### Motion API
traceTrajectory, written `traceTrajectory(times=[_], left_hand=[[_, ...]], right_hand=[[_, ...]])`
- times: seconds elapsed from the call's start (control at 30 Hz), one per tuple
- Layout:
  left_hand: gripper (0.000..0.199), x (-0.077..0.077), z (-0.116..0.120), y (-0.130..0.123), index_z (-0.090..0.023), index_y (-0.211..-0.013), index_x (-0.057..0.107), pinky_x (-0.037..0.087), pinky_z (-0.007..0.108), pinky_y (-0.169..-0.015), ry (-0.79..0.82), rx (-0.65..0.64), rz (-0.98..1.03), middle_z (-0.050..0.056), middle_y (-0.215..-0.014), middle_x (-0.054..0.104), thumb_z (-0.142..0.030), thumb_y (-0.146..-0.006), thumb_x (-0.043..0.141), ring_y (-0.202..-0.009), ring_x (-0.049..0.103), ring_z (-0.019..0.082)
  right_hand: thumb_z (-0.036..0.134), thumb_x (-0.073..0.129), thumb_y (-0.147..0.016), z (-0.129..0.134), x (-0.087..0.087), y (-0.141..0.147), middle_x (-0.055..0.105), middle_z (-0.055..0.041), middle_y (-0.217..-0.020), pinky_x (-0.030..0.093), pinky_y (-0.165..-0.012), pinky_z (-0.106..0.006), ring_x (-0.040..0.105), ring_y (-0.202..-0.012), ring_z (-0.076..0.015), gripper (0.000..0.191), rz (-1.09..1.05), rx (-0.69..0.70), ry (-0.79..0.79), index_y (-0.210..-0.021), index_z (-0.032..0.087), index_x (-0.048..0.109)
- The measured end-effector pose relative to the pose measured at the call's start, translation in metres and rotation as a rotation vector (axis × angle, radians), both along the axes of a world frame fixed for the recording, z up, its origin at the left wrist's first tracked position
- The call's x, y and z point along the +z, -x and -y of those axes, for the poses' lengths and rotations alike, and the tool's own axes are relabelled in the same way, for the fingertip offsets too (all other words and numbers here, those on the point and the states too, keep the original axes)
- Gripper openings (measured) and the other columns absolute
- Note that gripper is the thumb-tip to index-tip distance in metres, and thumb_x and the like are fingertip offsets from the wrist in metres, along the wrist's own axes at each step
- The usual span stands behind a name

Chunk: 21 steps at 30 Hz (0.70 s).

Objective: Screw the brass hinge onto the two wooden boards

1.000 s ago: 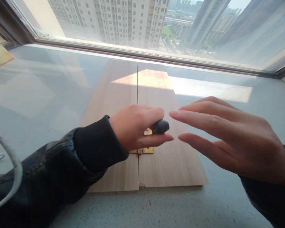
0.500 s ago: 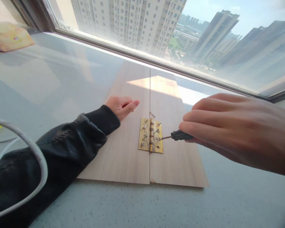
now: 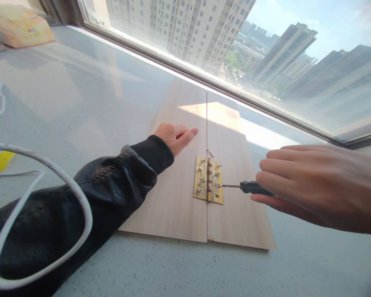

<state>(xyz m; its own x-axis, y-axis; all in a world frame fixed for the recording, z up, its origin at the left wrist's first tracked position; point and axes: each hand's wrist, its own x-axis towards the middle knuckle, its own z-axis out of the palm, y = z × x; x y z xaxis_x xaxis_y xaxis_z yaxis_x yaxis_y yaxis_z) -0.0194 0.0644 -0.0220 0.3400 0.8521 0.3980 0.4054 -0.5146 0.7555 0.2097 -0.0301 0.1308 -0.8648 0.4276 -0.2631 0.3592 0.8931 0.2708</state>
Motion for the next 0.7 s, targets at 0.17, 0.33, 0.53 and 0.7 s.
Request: traceTrajectory(times=[0.17, 0.33, 0.53, 0.7], left_hand=[[0.058, -0.001, -0.001, 0.000, -0.016, -0.053, 0.057, 0.032, 0.028, -0.054, -0.008, 0.004, -0.014, 0.000, -0.047, 0.049, -0.058, -0.087, 0.036, -0.048, 0.044, 0.010], [0.059, -0.002, -0.001, 0.001, -0.016, -0.054, 0.059, 0.033, 0.028, -0.055, -0.003, 0.001, -0.036, 0.000, -0.048, 0.052, -0.058, -0.089, 0.038, -0.049, 0.044, 0.010], [0.056, -0.001, -0.001, 0.001, -0.016, -0.053, 0.058, 0.034, 0.029, -0.056, 0.009, -0.001, -0.038, -0.001, -0.047, 0.049, -0.056, -0.089, 0.039, -0.049, 0.044, 0.011], [0.056, 0.001, -0.001, 0.000, -0.017, -0.054, 0.058, 0.031, 0.029, -0.055, 0.029, 0.003, -0.037, -0.002, -0.047, 0.046, -0.057, -0.087, 0.038, -0.049, 0.041, 0.011]], right_hand=[[0.039, 0.036, -0.097, 0.009, -0.009, 0.005, 0.042, 0.0026, -0.053, 0.020, -0.049, -0.032, 0.037, -0.043, -0.0152, 0.037, -0.017, -0.149, -0.037, -0.064, 0.024, 0.040], [0.055, 0.026, -0.095, 0.015, -0.016, 0.018, 0.045, -0.0009, -0.045, 0.019, -0.048, -0.032, 0.039, -0.040, -0.0156, 0.056, 0.086, -0.619, -0.007, -0.052, 0.023, 0.043], [0.056, 0.022, -0.094, 0.017, -0.016, 0.019, 0.044, -0.0014, -0.047, 0.017, -0.045, -0.031, 0.041, -0.039, -0.0186, 0.054, 0.186, -0.673, -0.163, -0.058, 0.024, 0.045], [0.022, 0.043, -0.090, 0.021, -0.013, 0.005, 0.049, -0.0005, -0.066, 0.018, -0.049, -0.032, 0.045, -0.048, -0.0161, 0.010, 0.202, -0.343, -0.250, -0.084, 0.024, 0.051]])
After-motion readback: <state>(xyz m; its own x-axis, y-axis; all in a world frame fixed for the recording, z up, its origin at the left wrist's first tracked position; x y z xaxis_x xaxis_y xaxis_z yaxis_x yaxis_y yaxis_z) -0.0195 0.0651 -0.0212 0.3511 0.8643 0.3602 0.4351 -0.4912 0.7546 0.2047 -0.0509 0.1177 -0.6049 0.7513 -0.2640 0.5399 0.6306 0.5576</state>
